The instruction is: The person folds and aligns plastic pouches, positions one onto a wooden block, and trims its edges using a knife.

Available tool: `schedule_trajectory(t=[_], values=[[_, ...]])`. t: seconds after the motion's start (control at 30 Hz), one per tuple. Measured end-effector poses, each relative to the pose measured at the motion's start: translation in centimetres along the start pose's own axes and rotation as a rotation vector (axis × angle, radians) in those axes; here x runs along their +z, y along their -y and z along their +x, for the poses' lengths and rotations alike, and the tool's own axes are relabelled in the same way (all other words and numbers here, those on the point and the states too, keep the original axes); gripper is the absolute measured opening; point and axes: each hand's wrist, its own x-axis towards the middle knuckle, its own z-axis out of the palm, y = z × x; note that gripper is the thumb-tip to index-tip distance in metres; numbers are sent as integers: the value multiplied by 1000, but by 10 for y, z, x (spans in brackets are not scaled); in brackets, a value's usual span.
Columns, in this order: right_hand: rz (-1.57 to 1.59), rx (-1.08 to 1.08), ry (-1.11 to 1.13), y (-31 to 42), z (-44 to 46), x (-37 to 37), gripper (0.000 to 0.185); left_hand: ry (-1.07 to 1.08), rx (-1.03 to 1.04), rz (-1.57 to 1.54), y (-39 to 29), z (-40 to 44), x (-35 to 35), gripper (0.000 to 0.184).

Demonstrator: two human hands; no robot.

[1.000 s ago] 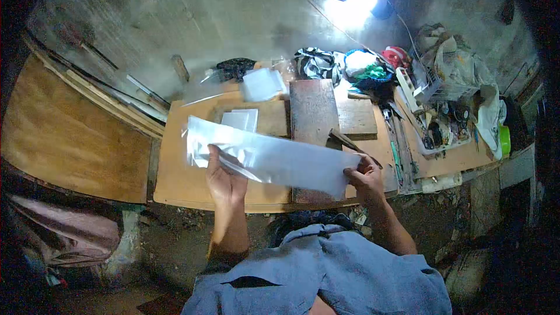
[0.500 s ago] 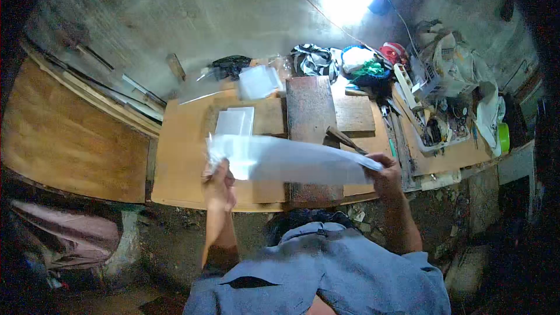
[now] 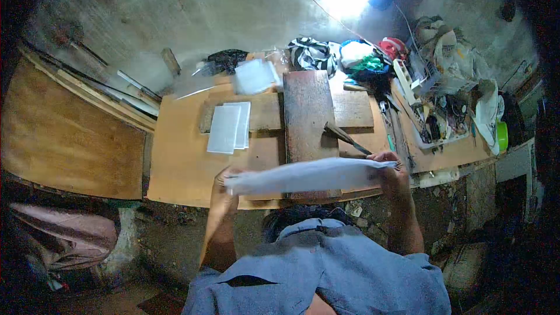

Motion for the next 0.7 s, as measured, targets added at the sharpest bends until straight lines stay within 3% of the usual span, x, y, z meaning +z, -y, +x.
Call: schedule_trajectory(t=[0.03,0.1,0.2,0.27,0.37,0.43,0.47,0.53,0.6,0.7], values=[[-38,78,7,-1,0,-6,55,-1,-1,0,2,-2,4,20],[-58,50,67,-6,4,-5,52,-199,125,-124,4,-7,21,23],[-27,94,127,-18,5,-14,45,-85,-52,108,-19,-4,27,27],[26,172,132,-36,10,-24,41,-103,-38,55,-14,4,26,25],[-535,-37,-179,-52,18,-18,34,-93,-41,-15,-23,13,33,24],[-663,-110,-188,-12,12,33,41,-54,-54,-36,-24,25,36,23],[-789,-181,-204,-1,11,52,48,18,-30,108,-15,33,32,20],[-621,-209,64,-6,15,68,63,92,-6,257,-33,41,47,18],[-912,-493,233,20,16,100,62,220,-14,699,-65,38,75,15],[-942,-559,339,32,22,130,55,267,52,737,-87,40,99,13]])
